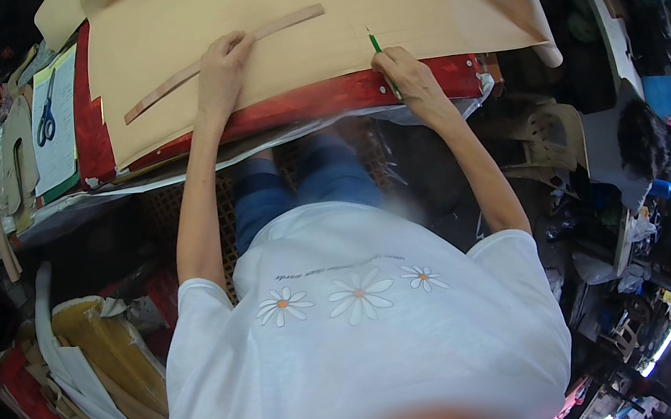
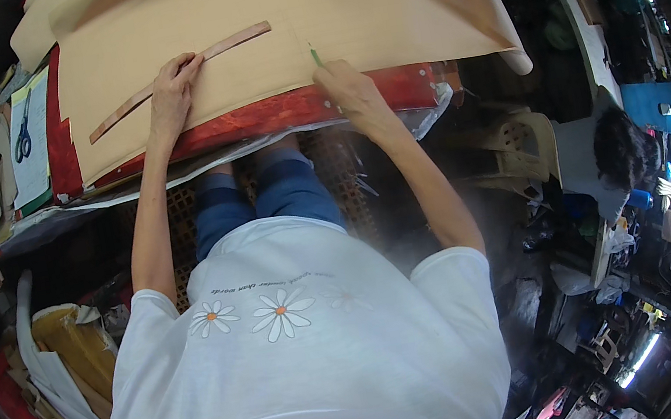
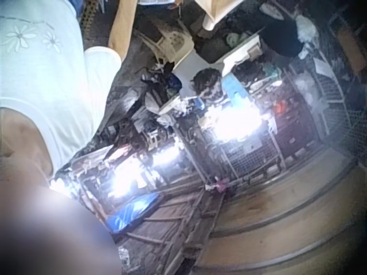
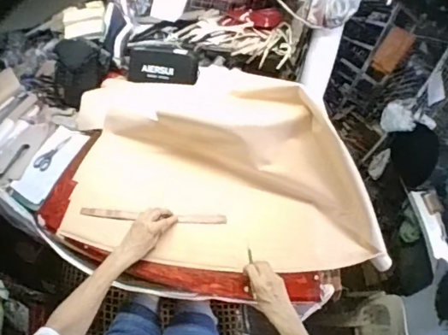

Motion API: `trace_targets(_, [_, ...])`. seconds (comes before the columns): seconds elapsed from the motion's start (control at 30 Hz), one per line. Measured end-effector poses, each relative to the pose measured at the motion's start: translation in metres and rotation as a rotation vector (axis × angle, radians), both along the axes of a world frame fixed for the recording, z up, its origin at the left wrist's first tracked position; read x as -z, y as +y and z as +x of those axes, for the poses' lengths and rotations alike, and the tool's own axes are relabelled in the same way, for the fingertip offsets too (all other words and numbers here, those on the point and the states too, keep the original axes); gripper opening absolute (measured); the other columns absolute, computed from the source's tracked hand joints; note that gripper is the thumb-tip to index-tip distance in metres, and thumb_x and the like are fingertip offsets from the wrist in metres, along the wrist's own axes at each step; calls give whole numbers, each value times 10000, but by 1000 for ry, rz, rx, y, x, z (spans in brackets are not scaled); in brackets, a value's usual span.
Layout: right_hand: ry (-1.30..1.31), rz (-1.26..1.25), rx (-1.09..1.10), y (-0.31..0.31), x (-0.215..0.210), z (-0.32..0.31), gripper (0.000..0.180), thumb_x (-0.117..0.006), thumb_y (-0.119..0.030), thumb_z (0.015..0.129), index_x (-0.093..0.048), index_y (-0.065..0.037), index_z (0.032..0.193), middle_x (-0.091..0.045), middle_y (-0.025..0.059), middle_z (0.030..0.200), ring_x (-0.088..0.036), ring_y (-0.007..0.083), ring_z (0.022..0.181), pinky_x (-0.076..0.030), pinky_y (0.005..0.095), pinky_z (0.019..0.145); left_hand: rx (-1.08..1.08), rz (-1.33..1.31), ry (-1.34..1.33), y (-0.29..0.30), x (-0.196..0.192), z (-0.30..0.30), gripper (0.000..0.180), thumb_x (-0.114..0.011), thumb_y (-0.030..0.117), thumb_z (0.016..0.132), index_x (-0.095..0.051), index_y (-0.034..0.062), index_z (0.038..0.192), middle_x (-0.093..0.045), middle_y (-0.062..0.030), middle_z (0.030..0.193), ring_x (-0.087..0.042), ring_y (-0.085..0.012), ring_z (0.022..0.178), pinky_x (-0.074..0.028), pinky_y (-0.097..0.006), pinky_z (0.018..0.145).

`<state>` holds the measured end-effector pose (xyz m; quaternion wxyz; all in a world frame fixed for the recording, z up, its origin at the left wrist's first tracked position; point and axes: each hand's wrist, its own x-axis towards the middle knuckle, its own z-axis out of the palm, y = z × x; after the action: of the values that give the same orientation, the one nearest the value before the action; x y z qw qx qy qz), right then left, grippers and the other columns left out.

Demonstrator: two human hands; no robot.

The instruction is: The person marks a large piece of beige fabric using a ruler and a green pen, then cuts along the marked lines with scissors. The person folds the cut fabric and places it on the table.

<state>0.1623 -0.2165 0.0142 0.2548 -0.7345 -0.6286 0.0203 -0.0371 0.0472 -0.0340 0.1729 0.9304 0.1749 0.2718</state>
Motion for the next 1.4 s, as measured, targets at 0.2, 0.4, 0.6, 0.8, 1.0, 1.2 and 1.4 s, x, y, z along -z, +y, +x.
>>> trace_targets(0.2, [-294, 17, 4, 6, 9, 8, 143, -537, -89, 759, -512, -63, 898, -508, 126, 858, -527, 305, 819, -435, 401, 720, -76, -7, -122, -1, -1, 5, 275, -566, 19, 811, -673, 75, 1058, -642, -103, 1059, -593, -291, 1017, -474, -389, 883])
trace_targets(0.4, [-285, -17, 44, -7, 7, -3, 116, -536, -100, 760, -501, -75, 868, -501, 119, 843, -519, 288, 838, -406, 395, 733, -32, -50, -95, -7, -1, 15, 292, -565, 2, 793, -677, 77, 1052, -636, -108, 1078, -589, -290, 1033, -475, -383, 893])
trace_targets(0.6, [-205, 18, 67, -43, 0, -23, 166, -561, 4, 702, -468, -73, 815, -473, 99, 811, -501, 269, 792, -384, 370, 703, 16, 34, -140, -32, 6, 40, 300, -571, 69, 804, -639, 75, 1097, -614, -151, 1122, -565, -334, 1065, -439, -427, 929])
trace_targets(0.8, [226, 71, 257, -30, -5, 16, 150, -568, 13, 807, -481, -28, 921, -645, 127, 952, -608, 297, 842, -474, 365, 770, -58, 97, -6, -95, 1, 70, 466, -576, 305, 892, -533, 15, 1254, -484, -140, 1313, -453, -298, 1210, -355, -419, 1019])
trace_targets(1.0, [363, 287, 290, 19, 13, 60, 193, -516, 28, 772, -486, -34, 952, -637, 142, 989, -576, 345, 853, -452, 434, 773, -40, 45, 72, -128, -10, 91, 558, -534, 421, 902, -520, -5, 1262, -473, -134, 1310, -401, -280, 1249, -261, -440, 1078])
trace_targets(1.2, [109, 267, 244, 30, 29, 63, 205, -480, 68, 719, -498, -31, 897, -630, 145, 982, -566, 348, 881, -439, 445, 793, -42, 78, 76, -125, -13, 101, 752, -551, 561, 825, -483, -20, 1296, -449, -135, 1314, -369, -284, 1268, -204, -498, 1094])
trace_targets(1.4, [107, 294, 326, 31, 28, 63, 203, -482, 70, 701, -497, -31, 876, -620, 132, 914, -570, 357, 874, -438, 443, 804, -9, 9, 91, -125, -11, 111, 786, -559, 562, 815, -458, -34, 1316, -432, -144, 1333, -356, -299, 1285, -196, -483, 1114])
